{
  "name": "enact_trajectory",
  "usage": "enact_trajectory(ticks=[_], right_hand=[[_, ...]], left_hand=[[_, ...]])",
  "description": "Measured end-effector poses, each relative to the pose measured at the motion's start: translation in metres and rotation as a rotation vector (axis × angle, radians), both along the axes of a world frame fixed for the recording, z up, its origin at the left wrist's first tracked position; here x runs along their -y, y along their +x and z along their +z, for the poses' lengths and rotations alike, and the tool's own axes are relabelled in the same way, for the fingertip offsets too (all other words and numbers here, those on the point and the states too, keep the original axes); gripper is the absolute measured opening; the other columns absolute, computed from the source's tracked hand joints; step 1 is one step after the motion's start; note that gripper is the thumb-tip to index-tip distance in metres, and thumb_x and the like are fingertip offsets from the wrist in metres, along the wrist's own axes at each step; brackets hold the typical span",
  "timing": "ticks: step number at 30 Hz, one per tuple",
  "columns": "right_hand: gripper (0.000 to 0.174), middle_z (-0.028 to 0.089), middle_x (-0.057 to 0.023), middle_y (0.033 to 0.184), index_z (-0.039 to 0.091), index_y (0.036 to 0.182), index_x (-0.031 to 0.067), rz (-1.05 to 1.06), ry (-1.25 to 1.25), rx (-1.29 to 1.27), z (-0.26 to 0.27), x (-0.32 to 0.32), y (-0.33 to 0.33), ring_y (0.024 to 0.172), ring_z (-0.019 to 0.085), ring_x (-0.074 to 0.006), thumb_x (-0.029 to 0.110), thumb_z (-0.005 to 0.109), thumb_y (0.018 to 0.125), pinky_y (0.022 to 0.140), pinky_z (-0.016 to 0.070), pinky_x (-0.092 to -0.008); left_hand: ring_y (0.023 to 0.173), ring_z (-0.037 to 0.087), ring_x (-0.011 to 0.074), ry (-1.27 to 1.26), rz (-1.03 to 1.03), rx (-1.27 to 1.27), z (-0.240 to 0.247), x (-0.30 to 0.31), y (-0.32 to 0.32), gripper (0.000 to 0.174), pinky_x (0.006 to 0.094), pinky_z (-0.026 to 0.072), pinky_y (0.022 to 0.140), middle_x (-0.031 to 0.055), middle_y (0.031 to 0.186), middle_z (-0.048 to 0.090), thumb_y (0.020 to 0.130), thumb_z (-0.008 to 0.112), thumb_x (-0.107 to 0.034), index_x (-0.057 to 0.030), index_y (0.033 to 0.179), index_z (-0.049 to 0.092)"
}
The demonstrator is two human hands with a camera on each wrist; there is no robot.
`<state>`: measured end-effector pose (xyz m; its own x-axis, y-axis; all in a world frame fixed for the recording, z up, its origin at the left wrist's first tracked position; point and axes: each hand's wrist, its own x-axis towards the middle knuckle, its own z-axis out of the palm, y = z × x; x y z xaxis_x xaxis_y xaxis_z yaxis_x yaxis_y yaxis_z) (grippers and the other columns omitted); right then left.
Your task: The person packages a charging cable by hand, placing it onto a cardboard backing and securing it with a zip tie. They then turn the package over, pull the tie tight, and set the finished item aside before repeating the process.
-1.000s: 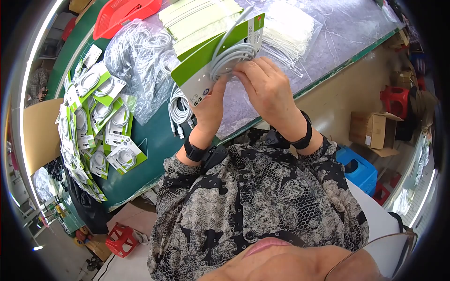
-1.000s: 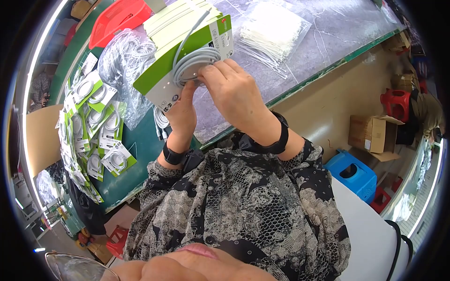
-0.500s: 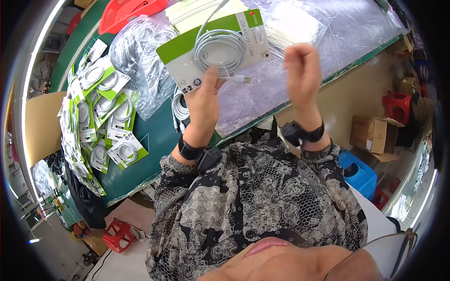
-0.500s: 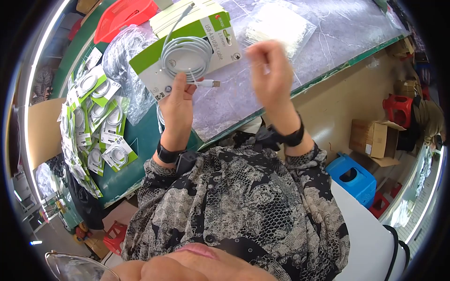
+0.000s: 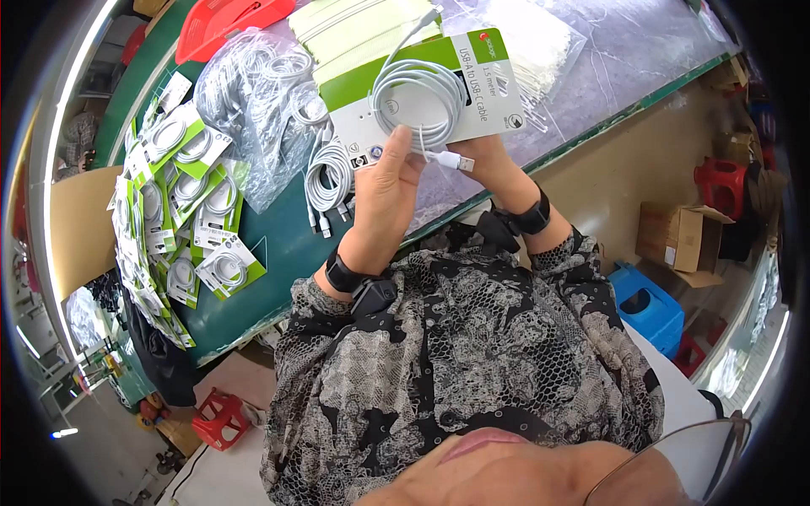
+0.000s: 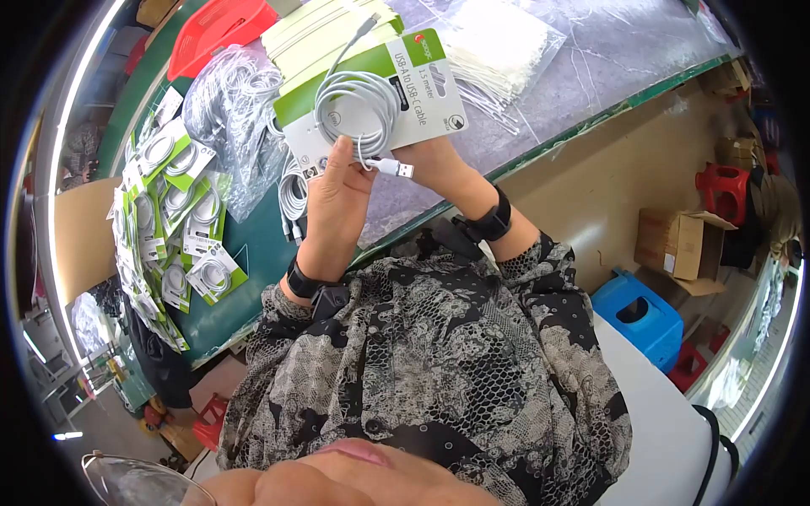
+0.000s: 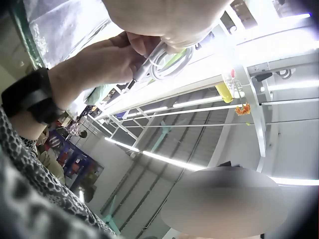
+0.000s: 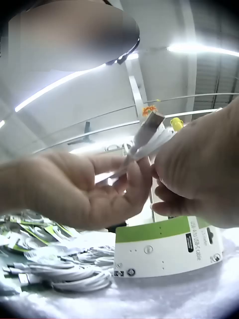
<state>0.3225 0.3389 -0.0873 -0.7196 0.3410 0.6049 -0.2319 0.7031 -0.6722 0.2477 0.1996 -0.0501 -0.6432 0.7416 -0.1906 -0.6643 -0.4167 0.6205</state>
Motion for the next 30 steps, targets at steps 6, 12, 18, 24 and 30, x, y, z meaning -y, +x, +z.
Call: enact_trajectory(ticks=[6, 12, 18, 24, 30], right_hand=[[0.038, 0.059, -0.0106, 0.112, 0.053, 0.119, 0.0026, -0.028, -0.231, -0.037, -0.024, -0.001, 0.002, 0.103, 0.057, -0.0217, 0.006, 0.065, 0.084, 0.086, 0.0470, -0.0348], [0.030, 0.060, -0.0089, 0.107, 0.055, 0.115, 0.0027, 0.063, -0.379, -0.027, -0.003, 0.008, 0.005, 0.078, 0.061, -0.0141, 0.003, 0.061, 0.086, 0.071, 0.0501, -0.0279], [0.029, 0.060, -0.0077, 0.105, 0.056, 0.114, 0.0018, 0.177, -0.685, 0.290, 0.007, 0.013, 0.011, 0.081, 0.061, -0.0148, 0.000, 0.061, 0.086, 0.072, 0.0497, -0.0287], [0.033, 0.061, -0.0079, 0.102, 0.055, 0.115, 0.0010, 0.085, -0.320, 0.040, -0.013, 0.017, 0.008, 0.094, 0.058, -0.0174, 0.000, 0.063, 0.083, 0.075, 0.0495, -0.0284], [0.023, 0.061, -0.0103, 0.091, 0.059, 0.101, 0.0014, -0.161, -0.382, -0.138, -0.011, 0.013, -0.009, 0.082, 0.059, -0.0207, 0.005, 0.067, 0.080, 0.072, 0.0487, -0.0331]], left_hand=[[0.099, 0.059, 0.0157, 0.034, -0.036, -0.041, 0.004, -0.003, 0.001, 0.034, 0.0319, 0.0498, 0.079, 0.0043, 0.115, 0.058, 0.093, 0.056, -0.008, -0.0068, 0.125, 0.047], [0.091, 0.060, 0.0147, 0.028, -0.014, -0.114, 0.006, -0.011, 0.001, 0.029, 0.0304, 0.0497, 0.072, 0.0044, 0.108, 0.060, 0.092, 0.058, -0.009, -0.0055, 0.120, 0.050], [0.081, 0.060, 0.0127, -0.028, 0.099, -0.199, 0.001, -0.012, -0.006, 0.024, 0.0257, 0.0470, 0.062, 0.0031, 0.101, 0.063, 0.091, 0.060, -0.009, -0.0050, 0.113, 0.055], [0.080, 0.061, 0.0123, -0.074, 0.041, -0.159, -0.003, -0.010, -0.015, 0.024, 0.0230, 0.0466, 0.060, 0.0031, 0.100, 0.063, 0.090, 0.061, -0.009, -0.0052, 0.113, 0.056], [0.083, 0.062, 0.0135, -0.049, 0.085, -0.071, 0.012, -0.017, -0.010, 0.025, 0.0255, 0.0505, 0.064, 0.0035, 0.103, 0.063, 0.091, 0.061, -0.011, -0.0039, 0.114, 0.056]])
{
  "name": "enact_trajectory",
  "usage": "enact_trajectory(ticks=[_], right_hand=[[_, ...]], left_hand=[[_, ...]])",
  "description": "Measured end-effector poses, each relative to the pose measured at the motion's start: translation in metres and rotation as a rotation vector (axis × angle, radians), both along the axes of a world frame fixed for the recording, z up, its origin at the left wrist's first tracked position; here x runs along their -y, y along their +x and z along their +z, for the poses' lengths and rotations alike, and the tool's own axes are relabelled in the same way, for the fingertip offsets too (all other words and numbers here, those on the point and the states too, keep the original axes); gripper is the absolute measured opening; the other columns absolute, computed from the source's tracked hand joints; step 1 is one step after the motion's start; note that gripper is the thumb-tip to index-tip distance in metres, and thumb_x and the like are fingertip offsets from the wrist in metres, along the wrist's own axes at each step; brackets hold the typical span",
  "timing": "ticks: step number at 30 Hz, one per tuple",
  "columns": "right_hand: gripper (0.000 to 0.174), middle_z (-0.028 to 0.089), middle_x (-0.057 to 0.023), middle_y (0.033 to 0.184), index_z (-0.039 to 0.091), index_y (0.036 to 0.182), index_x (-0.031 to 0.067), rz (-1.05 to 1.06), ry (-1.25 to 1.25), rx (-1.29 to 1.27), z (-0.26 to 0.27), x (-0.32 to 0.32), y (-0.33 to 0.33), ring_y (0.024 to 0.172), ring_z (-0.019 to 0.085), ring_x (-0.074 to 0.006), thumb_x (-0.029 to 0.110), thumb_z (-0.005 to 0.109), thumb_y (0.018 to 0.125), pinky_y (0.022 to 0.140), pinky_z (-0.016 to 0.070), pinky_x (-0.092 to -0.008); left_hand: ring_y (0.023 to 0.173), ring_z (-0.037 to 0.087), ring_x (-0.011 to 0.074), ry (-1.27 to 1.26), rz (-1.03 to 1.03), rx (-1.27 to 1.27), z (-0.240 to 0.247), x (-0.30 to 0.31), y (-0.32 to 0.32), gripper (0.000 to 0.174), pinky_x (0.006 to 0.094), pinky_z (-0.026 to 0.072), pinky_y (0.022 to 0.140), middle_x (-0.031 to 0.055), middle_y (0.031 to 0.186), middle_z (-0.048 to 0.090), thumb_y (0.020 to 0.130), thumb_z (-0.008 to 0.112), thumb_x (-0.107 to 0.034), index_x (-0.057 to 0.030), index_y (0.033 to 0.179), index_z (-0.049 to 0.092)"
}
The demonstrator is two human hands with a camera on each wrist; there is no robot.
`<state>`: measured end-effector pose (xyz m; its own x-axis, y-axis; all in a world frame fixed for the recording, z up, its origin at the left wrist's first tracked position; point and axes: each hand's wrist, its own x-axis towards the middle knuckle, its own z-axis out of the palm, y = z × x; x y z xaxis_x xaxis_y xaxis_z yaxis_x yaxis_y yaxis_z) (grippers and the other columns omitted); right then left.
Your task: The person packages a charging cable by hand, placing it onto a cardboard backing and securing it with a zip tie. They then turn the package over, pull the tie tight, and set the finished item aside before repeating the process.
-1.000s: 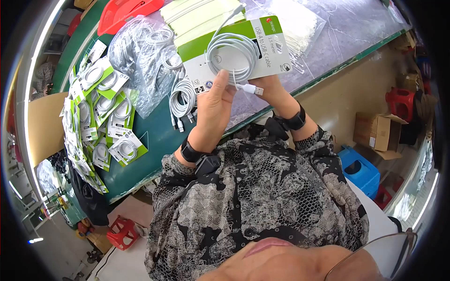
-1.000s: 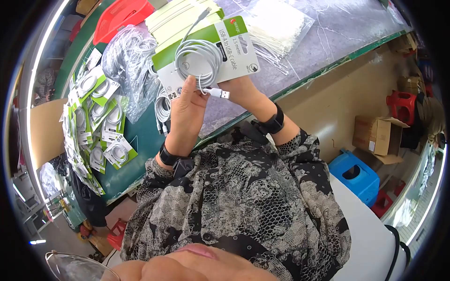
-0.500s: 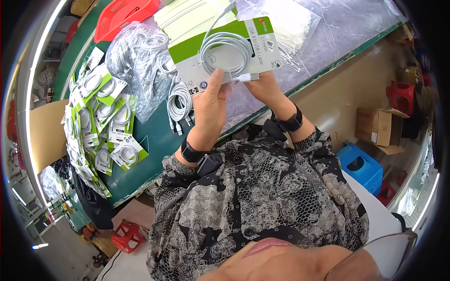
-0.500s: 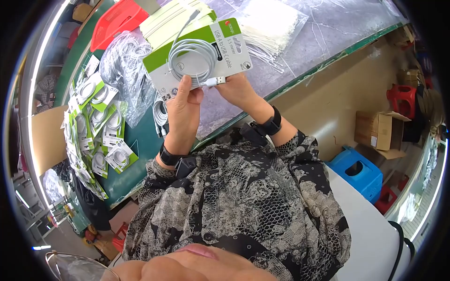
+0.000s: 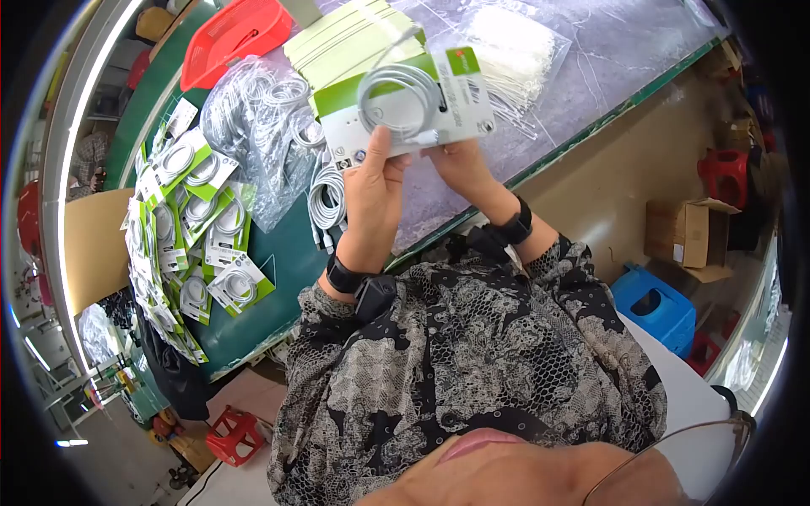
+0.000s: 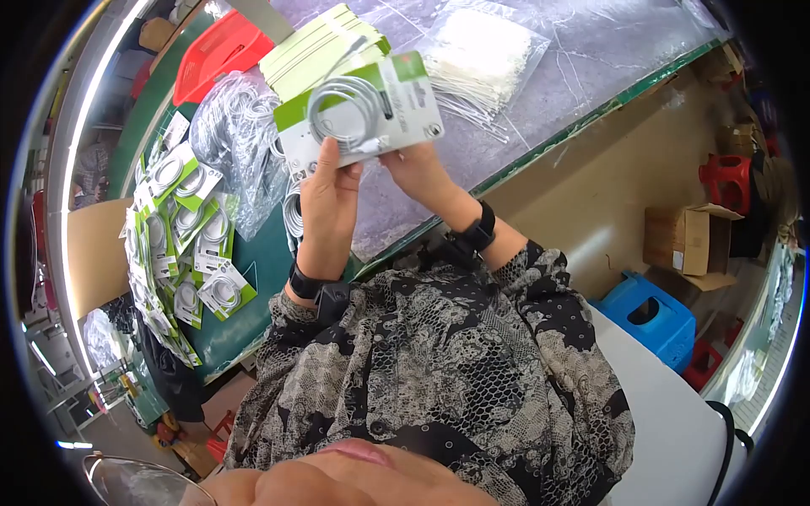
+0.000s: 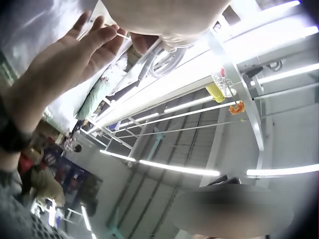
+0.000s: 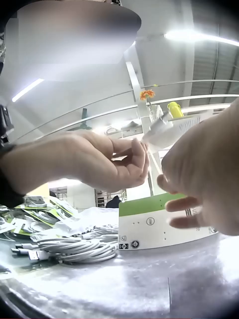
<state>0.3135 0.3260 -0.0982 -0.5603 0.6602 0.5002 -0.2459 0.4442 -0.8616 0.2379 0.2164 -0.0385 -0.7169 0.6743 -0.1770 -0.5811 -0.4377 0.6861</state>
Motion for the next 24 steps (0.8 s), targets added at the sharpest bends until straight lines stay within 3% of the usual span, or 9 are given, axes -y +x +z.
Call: enact_trajectory(ticks=[2, 3, 6, 7, 9, 12, 13, 18, 24], right_hand=[[0.027, 0.059, -0.0111, 0.095, 0.057, 0.107, 0.0008, 0.132, -0.212, 0.122, 0.011, 0.012, 0.008, 0.089, 0.058, -0.0205, 0.002, 0.065, 0.082, 0.075, 0.0491, -0.0318], [0.027, 0.059, -0.0111, 0.095, 0.057, 0.107, 0.0008, 0.140, -0.209, 0.116, 0.019, 0.017, 0.014, 0.089, 0.058, -0.0205, 0.002, 0.065, 0.082, 0.075, 0.0491, -0.0318], [0.021, 0.058, -0.0109, 0.094, 0.059, 0.100, 0.0030, 0.253, -0.025, 0.606, 0.052, 0.023, 0.042, 0.087, 0.057, -0.0207, 0.002, 0.066, 0.080, 0.075, 0.0474, -0.0327], [0.021, 0.058, -0.0109, 0.094, 0.059, 0.100, 0.0030, 0.250, -0.025, 0.606, 0.061, 0.016, 0.043, 0.087, 0.057, -0.0207, 0.002, 0.066, 0.080, 0.075, 0.0474, -0.0327], [0.020, 0.058, -0.0076, 0.096, 0.061, 0.094, 0.0061, -0.108, 0.732, 0.135, 0.078, -0.003, 0.043, 0.086, 0.055, -0.0193, 0.002, 0.066, 0.076, 0.074, 0.0459, -0.0317], [0.022, 0.058, -0.0044, 0.097, 0.060, 0.095, 0.0072, 0.069, 0.940, 0.218, 0.095, -0.034, 0.036, 0.086, 0.054, -0.0191, 0.004, 0.064, 0.074, 0.075, 0.0458, -0.0311], [0.023, 0.058, -0.0028, 0.098, 0.060, 0.096, 0.0077, 0.166, 1.040, 0.252, 0.099, -0.039, 0.034, 0.086, 0.054, -0.0190, 0.005, 0.063, 0.073, 0.076, 0.0458, -0.0307], [0.024, 0.058, -0.0019, 0.097, 0.059, 0.097, 0.0068, 0.262, 1.099, 0.288, 0.102, -0.039, 0.030, 0.085, 0.054, -0.0186, 0.006, 0.060, 0.073, 0.076, 0.0467, -0.0313], [0.026, 0.057, -0.0029, 0.094, 0.058, 0.098, 0.0060, 0.191, 1.224, 0.324, 0.098, -0.034, 0.031, 0.084, 0.055, -0.0190, 0.007, 0.061, 0.072, 0.074, 0.0476, -0.0312]], left_hand=[[0.085, 0.063, 0.0143, -0.007, 0.048, -0.051, -0.004, -0.001, -0.008, 0.025, 0.0264, 0.0516, 0.066, 0.0041, 0.104, 0.063, 0.091, 0.060, -0.011, -0.0033, 0.115, 0.056], [0.086, 0.063, 0.0150, -0.014, 0.092, -0.095, -0.006, -0.002, -0.014, 0.025, 0.0274, 0.0527, 0.068, 0.0047, 0.105, 0.063, 0.092, 0.059, -0.011, -0.0027, 0.115, 0.055], [0.090, 0.063, 0.0165, -0.022, 0.107, -0.152, -0.009, -0.003, -0.020, 0.026, 0.0292, 0.0544, 0.072, 0.0062, 0.108, 0.062, 0.092, 0.058, -0.011, -0.0015, 0.116, 0.054], [0.092, 0.063, 0.0172, -0.021, 0.080, -0.158, -0.010, -0.004, -0.020, 0.026, 0.0302, 0.0550, 0.074, 0.0072, 0.109, 0.062, 0.093, 0.057, -0.010, -0.0009, 0.117, 0.054], [0.093, 0.063, 0.0179, -0.021, 0.049, -0.155, -0.016, -0.001, -0.017, 0.027, 0.0311, 0.0556, 0.076, 0.0081, 0.110, 0.062, 0.093, 0.057, -0.010, -0.0003, 0.118, 0.053], [0.099, 0.062, 0.0205, 0.000, -0.244, -0.038, -0.020, 0.010, -0.023, 0.028, 0.0345, 0.0555, 0.083, 0.0106, 0.112, 0.061, 0.093, 0.054, -0.007, 0.0013, 0.120, 0.052], [0.099, 0.062, 0.0205, 0.005, -0.238, -0.037, -0.019, 0.011, -0.023, 0.028, 0.0345, 0.0555, 0.083, 0.0106, 0.112, 0.061, 0.093, 0.054, -0.007, 0.0013, 0.120, 0.052], [0.101, 0.061, 0.0220, 0.004, -0.337, -0.043, -0.012, 0.018, -0.022, 0.030, 0.0365, 0.0541, 0.087, 0.0122, 0.115, 0.059, 0.091, 0.054, -0.003, 0.0028, 0.120, 0.051], [0.101, 0.061, 0.0224, -0.017, -0.321, 0.043, -0.005, 0.016, -0.016, 0.030, 0.0376, 0.0518, 0.091, 0.0117, 0.114, 0.059, 0.089, 0.053, 0.003, 0.0028, 0.118, 0.051]])
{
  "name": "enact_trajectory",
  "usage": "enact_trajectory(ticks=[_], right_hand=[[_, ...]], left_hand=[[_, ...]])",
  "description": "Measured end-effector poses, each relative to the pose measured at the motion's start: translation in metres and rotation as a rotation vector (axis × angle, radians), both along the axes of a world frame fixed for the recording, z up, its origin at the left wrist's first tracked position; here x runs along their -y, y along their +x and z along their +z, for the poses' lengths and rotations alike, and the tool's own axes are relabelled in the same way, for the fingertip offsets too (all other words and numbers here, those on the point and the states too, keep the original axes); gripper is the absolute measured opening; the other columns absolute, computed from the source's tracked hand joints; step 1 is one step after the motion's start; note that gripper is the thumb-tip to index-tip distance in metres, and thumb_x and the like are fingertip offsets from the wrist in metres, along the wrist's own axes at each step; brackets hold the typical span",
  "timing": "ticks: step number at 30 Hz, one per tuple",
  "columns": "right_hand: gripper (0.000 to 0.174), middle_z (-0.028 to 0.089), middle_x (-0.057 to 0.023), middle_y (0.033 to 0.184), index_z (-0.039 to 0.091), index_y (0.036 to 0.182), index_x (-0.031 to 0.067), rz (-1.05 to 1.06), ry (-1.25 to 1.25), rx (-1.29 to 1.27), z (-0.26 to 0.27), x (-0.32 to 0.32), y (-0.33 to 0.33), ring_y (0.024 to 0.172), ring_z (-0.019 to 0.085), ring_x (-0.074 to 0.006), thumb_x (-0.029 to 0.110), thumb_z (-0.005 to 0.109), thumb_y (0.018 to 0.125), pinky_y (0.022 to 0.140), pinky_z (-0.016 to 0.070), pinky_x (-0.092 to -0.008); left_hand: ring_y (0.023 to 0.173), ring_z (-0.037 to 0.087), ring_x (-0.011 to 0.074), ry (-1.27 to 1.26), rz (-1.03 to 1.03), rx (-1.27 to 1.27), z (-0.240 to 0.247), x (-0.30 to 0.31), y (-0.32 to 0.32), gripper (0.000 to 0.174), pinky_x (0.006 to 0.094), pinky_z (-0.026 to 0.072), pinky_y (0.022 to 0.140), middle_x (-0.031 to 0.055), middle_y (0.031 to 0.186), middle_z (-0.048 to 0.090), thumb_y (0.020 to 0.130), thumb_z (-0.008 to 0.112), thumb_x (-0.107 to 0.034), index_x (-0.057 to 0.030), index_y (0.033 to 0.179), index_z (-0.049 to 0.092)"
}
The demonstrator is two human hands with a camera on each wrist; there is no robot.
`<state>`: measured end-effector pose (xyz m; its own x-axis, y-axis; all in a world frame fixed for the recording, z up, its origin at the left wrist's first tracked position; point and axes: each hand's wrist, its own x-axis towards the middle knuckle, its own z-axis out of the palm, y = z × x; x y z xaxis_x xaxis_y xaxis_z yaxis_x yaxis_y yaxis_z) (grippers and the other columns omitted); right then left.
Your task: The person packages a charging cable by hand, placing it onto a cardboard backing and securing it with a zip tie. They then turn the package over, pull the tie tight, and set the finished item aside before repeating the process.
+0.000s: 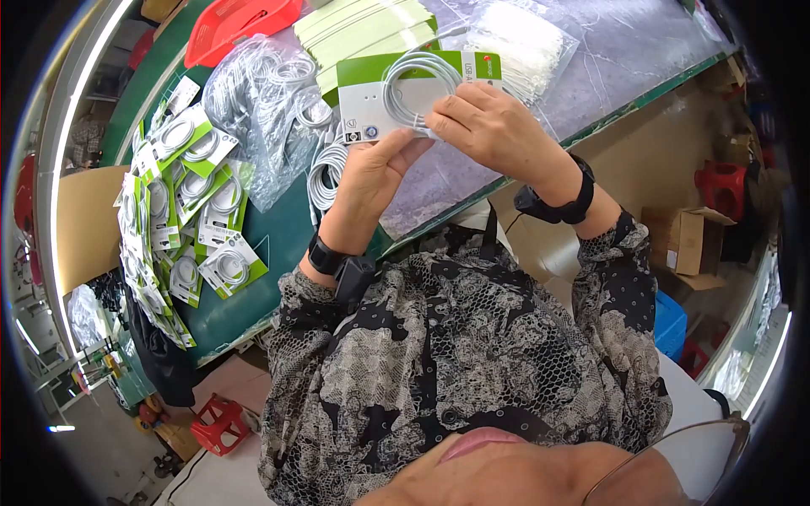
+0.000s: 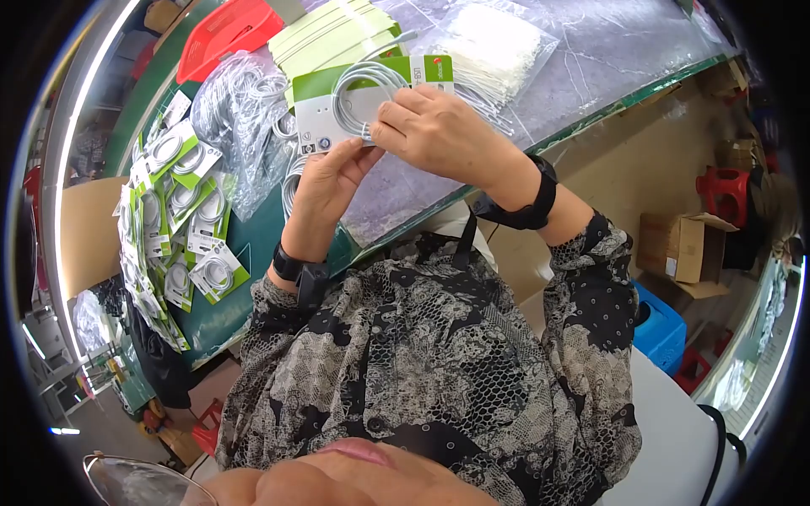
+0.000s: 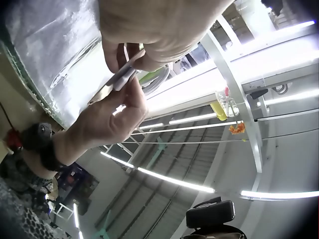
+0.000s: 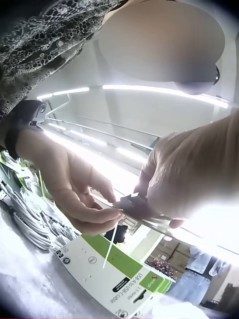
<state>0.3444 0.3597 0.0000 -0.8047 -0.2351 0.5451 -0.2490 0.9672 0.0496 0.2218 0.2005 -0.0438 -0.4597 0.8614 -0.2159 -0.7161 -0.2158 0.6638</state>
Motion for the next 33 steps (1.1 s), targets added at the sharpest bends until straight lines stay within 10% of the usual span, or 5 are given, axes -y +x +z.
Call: enact_trajectory(ticks=[26, 30, 33], right_hand=[[0.019, 0.057, -0.0061, 0.093, 0.057, 0.090, 0.0060, -0.117, -0.208, 0.103, -0.013, 0.005, -0.011, 0.090, 0.057, -0.0248, 0.007, 0.065, 0.073, 0.081, 0.0412, -0.0350], [0.015, 0.057, -0.0075, 0.089, 0.057, 0.092, 0.0056, 0.052, -0.210, -0.062, -0.009, 0.004, -0.006, 0.081, 0.057, -0.0238, 0.005, 0.064, 0.079, 0.073, 0.0442, -0.0327], [0.009, 0.058, -0.0060, 0.083, 0.058, 0.094, 0.0047, -0.204, -0.623, -0.395, -0.016, 0.008, 0.013, 0.070, 0.056, -0.0177, 0.003, 0.060, 0.086, 0.061, 0.0460, -0.0292]], left_hand=[[0.104, 0.060, 0.0227, 0.105, 0.086, -0.080, -0.016, -0.001, 0.008, 0.035, 0.0392, 0.0512, 0.091, 0.0113, 0.116, 0.058, 0.089, 0.055, 0.001, 0.0014, 0.124, 0.048], [0.104, 0.059, 0.0225, 0.080, 0.076, 0.008, -0.014, 0.003, 0.006, 0.036, 0.0385, 0.0512, 0.090, 0.0097, 0.117, 0.058, 0.091, 0.055, -0.002, -0.0020, 0.126, 0.047], [0.102, 0.060, 0.0212, 0.059, 0.200, 0.029, -0.015, 0.003, 0.002, 0.035, 0.0361, 0.0522, 0.086, 0.0080, 0.116, 0.058, 0.092, 0.055, -0.004, -0.0045, 0.126, 0.048]])
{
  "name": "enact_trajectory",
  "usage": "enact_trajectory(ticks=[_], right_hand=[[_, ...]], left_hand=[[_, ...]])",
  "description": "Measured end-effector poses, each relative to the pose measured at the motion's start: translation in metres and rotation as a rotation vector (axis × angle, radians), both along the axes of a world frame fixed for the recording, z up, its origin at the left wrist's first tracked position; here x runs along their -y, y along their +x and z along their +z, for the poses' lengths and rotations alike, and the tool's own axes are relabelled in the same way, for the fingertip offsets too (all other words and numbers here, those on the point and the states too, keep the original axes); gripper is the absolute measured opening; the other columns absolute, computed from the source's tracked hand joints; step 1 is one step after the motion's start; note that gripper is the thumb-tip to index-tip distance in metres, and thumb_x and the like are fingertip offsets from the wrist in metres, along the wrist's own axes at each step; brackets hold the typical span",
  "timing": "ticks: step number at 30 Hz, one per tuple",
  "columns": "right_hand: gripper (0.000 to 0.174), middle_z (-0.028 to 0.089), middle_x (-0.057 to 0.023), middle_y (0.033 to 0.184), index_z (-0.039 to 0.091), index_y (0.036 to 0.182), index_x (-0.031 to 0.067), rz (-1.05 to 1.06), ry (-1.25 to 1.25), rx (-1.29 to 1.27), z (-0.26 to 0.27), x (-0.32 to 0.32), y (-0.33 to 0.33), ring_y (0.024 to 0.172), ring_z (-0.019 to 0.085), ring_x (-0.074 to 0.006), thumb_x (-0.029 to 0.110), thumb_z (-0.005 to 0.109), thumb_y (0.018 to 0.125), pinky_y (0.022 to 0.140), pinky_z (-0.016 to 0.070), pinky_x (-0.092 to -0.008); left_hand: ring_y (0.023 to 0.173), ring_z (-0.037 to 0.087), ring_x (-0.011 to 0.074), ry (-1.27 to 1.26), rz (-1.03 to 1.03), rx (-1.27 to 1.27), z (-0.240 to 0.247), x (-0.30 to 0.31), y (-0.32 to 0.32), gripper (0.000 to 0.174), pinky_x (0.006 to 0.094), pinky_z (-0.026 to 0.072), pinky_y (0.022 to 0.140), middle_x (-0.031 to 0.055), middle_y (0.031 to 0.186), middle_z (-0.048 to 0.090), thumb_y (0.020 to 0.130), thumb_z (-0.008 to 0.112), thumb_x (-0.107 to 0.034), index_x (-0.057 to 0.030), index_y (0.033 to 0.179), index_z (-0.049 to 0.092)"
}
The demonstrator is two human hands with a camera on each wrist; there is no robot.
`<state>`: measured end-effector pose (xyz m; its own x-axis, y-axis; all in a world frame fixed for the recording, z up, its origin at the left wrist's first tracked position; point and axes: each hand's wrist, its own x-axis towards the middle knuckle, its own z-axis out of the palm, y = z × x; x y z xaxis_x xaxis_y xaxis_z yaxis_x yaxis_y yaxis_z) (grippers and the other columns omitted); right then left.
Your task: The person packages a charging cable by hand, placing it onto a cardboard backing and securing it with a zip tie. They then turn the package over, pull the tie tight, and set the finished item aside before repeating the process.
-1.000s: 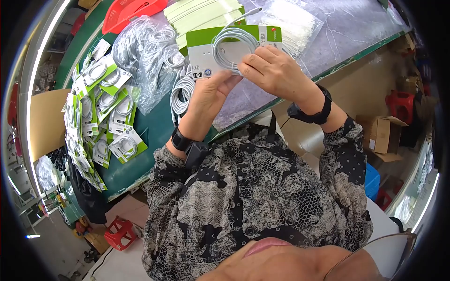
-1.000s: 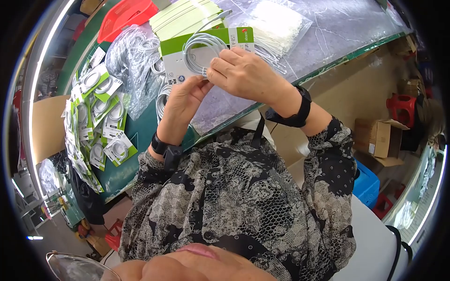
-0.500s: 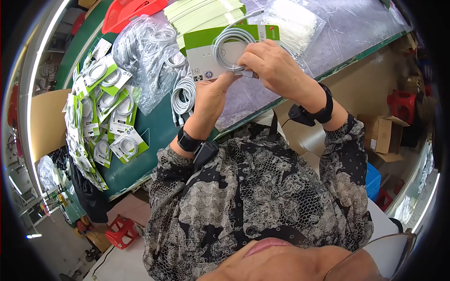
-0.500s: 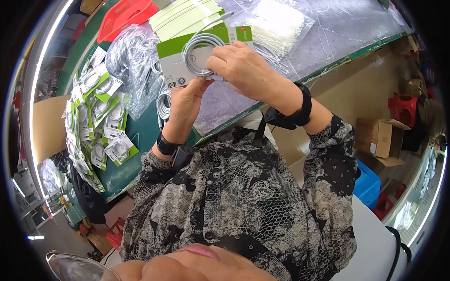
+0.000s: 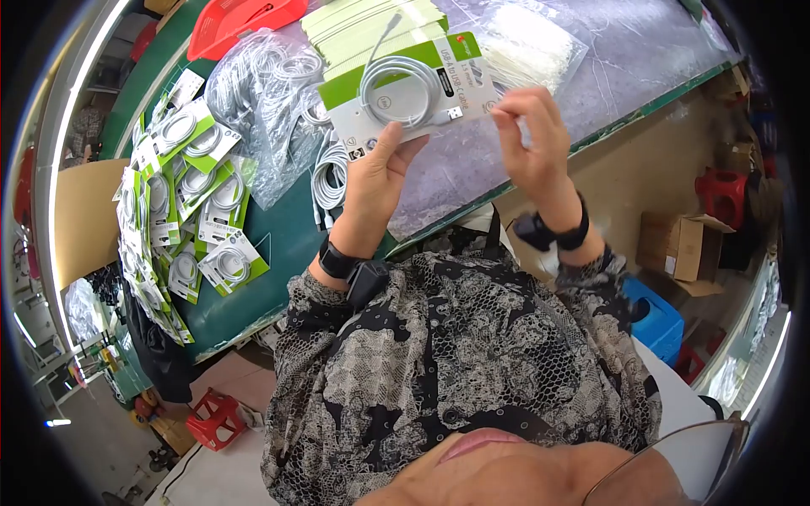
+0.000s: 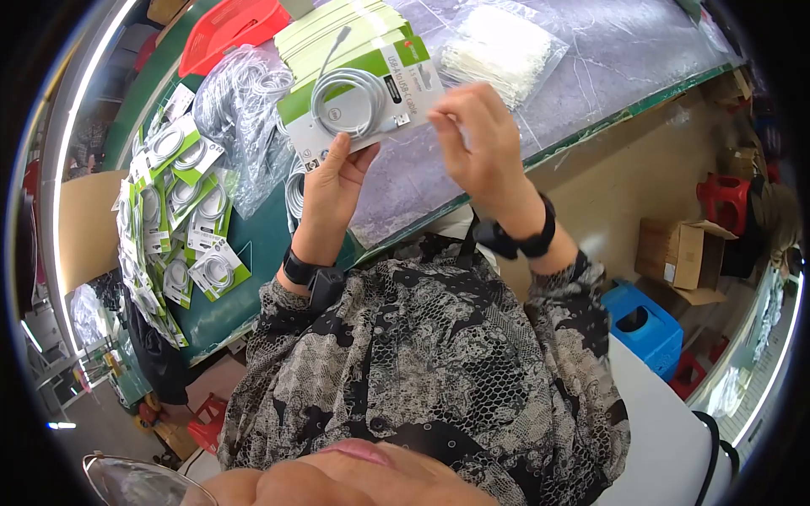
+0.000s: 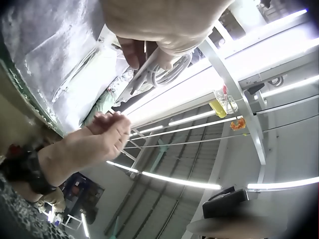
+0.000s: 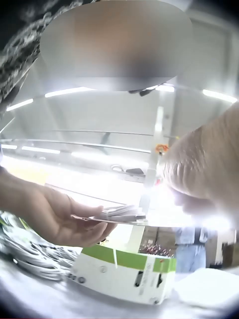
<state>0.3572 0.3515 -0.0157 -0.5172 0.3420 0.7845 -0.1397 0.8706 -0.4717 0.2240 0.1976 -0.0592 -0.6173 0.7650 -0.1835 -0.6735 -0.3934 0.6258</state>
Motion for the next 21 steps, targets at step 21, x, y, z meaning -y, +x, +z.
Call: enact_trajectory(ticks=[21], right_hand=[[0.036, 0.063, -0.0054, 0.103, 0.053, 0.118, 0.0019, 0.632, -1.396, -0.050, -0.074, 0.072, -0.022, 0.095, 0.059, -0.0155, 0.011, 0.067, 0.086, 0.086, 0.0473, -0.0315]], left_hand=[[0.094, 0.058, 0.0140, -0.113, 0.098, -0.120, 0.003, 0.002, 0.028, 0.037, 0.0258, 0.0485, 0.074, 0.0041, 0.108, 0.058, 0.089, 0.062, -0.009, -0.0065, 0.123, 0.048]])
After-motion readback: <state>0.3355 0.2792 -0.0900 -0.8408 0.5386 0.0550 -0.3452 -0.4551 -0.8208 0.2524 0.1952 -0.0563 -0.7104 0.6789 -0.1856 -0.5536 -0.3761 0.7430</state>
